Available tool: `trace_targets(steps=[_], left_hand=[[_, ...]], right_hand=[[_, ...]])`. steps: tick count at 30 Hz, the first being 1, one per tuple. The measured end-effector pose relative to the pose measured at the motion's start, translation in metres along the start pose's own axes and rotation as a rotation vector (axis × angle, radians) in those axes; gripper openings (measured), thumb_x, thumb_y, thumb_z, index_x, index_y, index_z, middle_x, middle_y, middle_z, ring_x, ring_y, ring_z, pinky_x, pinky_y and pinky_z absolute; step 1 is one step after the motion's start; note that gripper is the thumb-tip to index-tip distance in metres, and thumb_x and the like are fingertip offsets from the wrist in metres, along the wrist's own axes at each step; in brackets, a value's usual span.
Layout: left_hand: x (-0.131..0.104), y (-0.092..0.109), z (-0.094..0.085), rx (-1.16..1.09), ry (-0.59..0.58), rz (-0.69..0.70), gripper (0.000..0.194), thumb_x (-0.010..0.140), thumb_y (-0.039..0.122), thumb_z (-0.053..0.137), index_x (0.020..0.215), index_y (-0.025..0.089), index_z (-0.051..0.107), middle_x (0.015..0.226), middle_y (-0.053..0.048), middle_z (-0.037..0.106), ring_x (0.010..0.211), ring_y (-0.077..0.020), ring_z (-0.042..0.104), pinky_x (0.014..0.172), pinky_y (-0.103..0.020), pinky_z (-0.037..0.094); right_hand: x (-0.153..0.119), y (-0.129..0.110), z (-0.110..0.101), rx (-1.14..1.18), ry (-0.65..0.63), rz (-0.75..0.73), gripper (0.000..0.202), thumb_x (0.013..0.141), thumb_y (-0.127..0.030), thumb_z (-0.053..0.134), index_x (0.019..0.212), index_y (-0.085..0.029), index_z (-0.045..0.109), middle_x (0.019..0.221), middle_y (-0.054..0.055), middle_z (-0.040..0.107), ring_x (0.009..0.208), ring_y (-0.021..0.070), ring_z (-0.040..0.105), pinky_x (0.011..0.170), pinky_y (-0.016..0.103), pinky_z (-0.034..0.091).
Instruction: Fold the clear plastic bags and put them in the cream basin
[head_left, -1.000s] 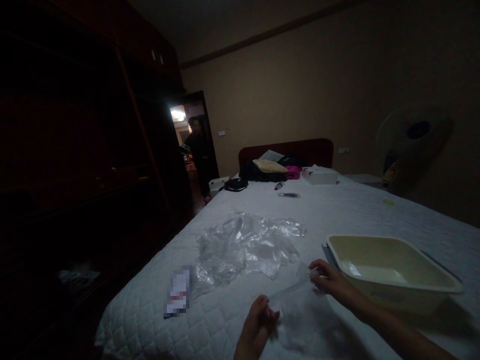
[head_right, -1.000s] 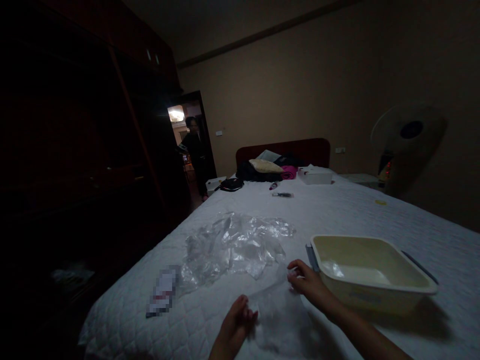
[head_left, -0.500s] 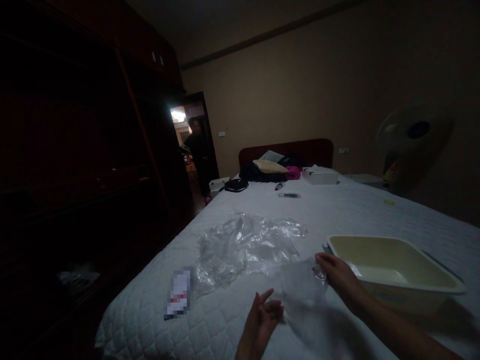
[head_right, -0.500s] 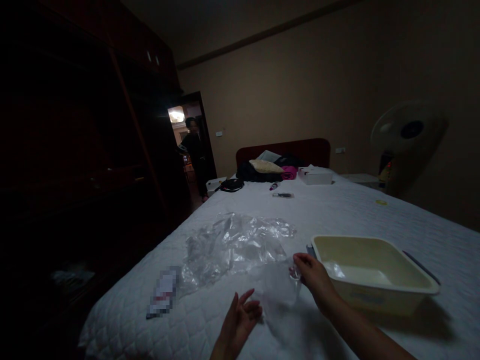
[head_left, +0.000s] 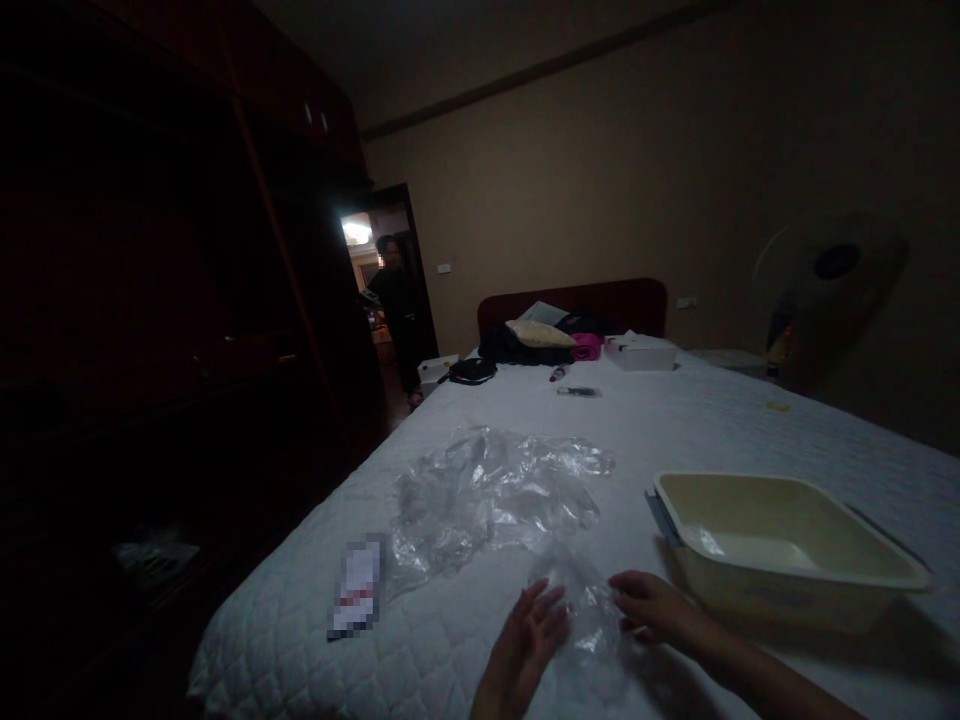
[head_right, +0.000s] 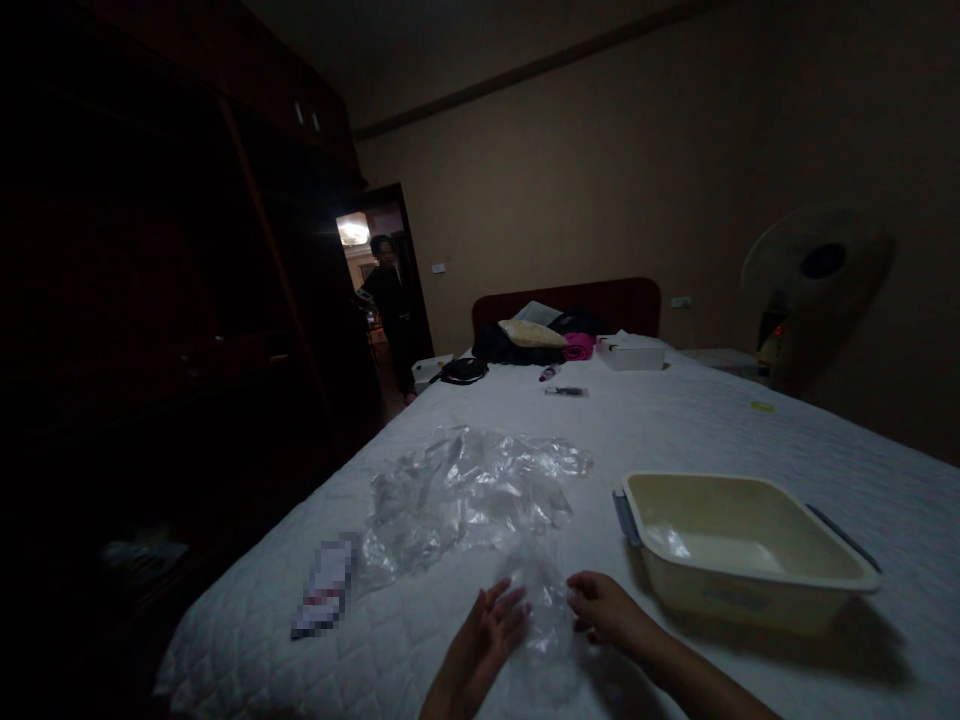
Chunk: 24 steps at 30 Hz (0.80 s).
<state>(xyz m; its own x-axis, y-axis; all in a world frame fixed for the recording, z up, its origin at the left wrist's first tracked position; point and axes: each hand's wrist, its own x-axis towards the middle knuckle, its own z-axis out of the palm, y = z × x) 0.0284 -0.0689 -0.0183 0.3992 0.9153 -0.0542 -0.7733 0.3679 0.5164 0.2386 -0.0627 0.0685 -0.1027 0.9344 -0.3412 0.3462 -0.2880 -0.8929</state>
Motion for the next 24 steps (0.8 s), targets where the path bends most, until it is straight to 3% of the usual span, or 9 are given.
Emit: trace_targets(steps=[6, 12, 16, 20, 24], left_hand=[[-0.011, -0.002, 0.004, 0.163, 0.158, 0.105, 0.038, 0.063, 0.027, 0.073, 0.099, 0.018, 0.061, 0.107, -0.011, 0.059, 0.102, -0.0243, 0.054, 0.093, -0.036, 0.035], [-0.007, -0.006, 0.001, 0.122, 0.262, 0.094, 0.023, 0.066, 0.023, 0.071, 0.084, 0.015, 0.06, 0.079, -0.006, 0.065, 0.079, -0.0178, 0.062, 0.083, -0.031, 0.042], [-0.009, -0.006, 0.002, 0.103, 0.251, 0.09, 0.022, 0.066, 0.021, 0.07, 0.085, 0.015, 0.06, 0.083, -0.007, 0.066, 0.082, -0.0187, 0.062, 0.083, -0.032, 0.042], [-0.011, -0.003, 0.005, 0.104, 0.203, 0.183, 0.028, 0.057, 0.009, 0.072, 0.081, 0.017, 0.062, 0.094, -0.006, 0.066, 0.093, -0.0213, 0.059, 0.086, -0.031, 0.04], [-0.006, 0.001, 0.008, 0.038, 0.238, 0.06, 0.013, 0.058, 0.018, 0.062, 0.069, 0.012, 0.062, 0.081, -0.009, 0.067, 0.069, -0.0209, 0.061, 0.064, -0.029, 0.043]], right_hand=[[-0.008, -0.001, -0.003, -0.231, -0.04, -0.148, 0.023, 0.067, -0.028, 0.053, 0.085, -0.015, 0.058, 0.076, 0.003, 0.063, 0.062, 0.0143, 0.061, 0.05, 0.021, 0.044], [-0.011, 0.001, -0.013, -0.392, 0.028, -0.275, 0.015, 0.066, -0.015, 0.046, 0.076, -0.016, 0.057, 0.065, 0.001, 0.06, 0.055, 0.0119, 0.058, 0.051, 0.019, 0.042], [-0.011, 0.006, -0.018, -0.481, 0.043, -0.186, 0.014, 0.069, -0.016, 0.047, 0.078, -0.016, 0.057, 0.057, 0.0, 0.058, 0.046, 0.0111, 0.054, 0.044, 0.019, 0.039], [-0.012, 0.005, -0.015, -0.533, 0.022, -0.116, 0.012, 0.071, -0.021, 0.049, 0.079, -0.015, 0.056, 0.053, -0.001, 0.056, 0.038, 0.0091, 0.048, 0.04, 0.019, 0.035], [-0.017, -0.01, -0.009, -0.45, -0.044, -0.198, 0.021, 0.076, -0.029, 0.044, 0.087, -0.015, 0.056, 0.06, 0.002, 0.059, 0.049, 0.0131, 0.055, 0.046, 0.022, 0.041]])
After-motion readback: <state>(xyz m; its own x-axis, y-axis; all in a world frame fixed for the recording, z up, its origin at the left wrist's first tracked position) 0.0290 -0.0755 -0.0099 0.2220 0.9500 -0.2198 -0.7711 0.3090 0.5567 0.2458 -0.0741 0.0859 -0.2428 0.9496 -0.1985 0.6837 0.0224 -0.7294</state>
